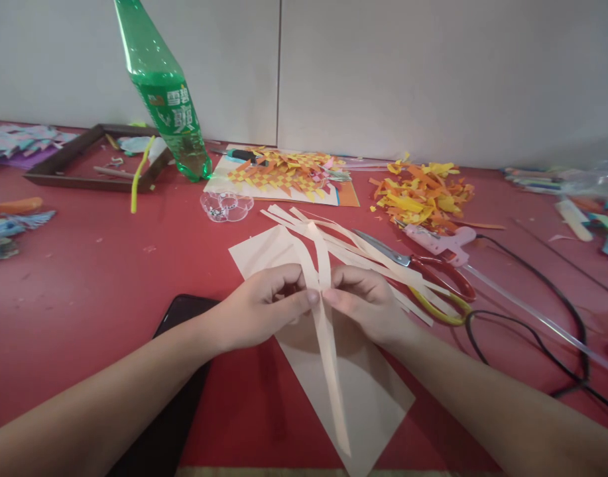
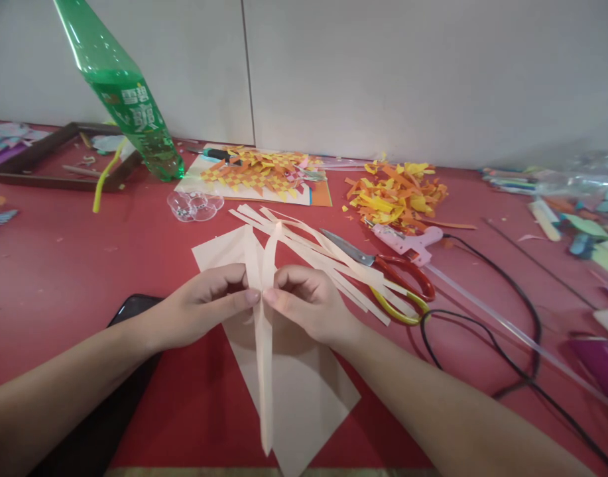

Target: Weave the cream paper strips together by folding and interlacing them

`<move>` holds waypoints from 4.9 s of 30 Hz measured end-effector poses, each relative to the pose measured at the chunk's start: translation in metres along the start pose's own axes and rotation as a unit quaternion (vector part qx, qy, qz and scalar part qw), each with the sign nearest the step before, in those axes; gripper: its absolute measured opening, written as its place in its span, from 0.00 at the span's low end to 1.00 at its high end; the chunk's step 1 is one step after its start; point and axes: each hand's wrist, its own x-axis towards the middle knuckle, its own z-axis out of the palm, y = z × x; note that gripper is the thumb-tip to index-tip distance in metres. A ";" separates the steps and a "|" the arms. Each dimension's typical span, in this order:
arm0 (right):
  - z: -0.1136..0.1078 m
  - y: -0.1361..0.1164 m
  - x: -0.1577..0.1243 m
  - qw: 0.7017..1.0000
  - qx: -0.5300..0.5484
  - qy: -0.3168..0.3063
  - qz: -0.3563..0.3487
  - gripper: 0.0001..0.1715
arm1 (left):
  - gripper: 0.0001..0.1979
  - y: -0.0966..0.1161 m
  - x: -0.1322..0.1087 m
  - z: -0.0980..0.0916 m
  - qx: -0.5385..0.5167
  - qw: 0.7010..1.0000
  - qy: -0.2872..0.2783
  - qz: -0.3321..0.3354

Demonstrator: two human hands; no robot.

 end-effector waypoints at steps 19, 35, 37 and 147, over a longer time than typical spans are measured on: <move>0.001 0.000 0.003 0.999 -0.023 0.035 -0.032 0.16 | 0.12 0.002 0.000 0.000 -0.012 1.000 0.026 0.009; 0.002 -0.003 0.001 1.000 0.003 -0.016 -0.022 0.13 | 0.11 0.002 0.000 0.000 -0.019 1.000 -0.001 -0.010; 0.002 -0.002 0.001 1.000 -0.002 -0.013 -0.023 0.14 | 0.11 0.002 0.000 0.000 -0.023 1.000 0.002 -0.007; 0.001 0.001 0.000 1.000 0.005 0.024 -0.003 0.15 | 0.13 -0.002 -0.001 0.000 -0.049 0.999 0.014 -0.012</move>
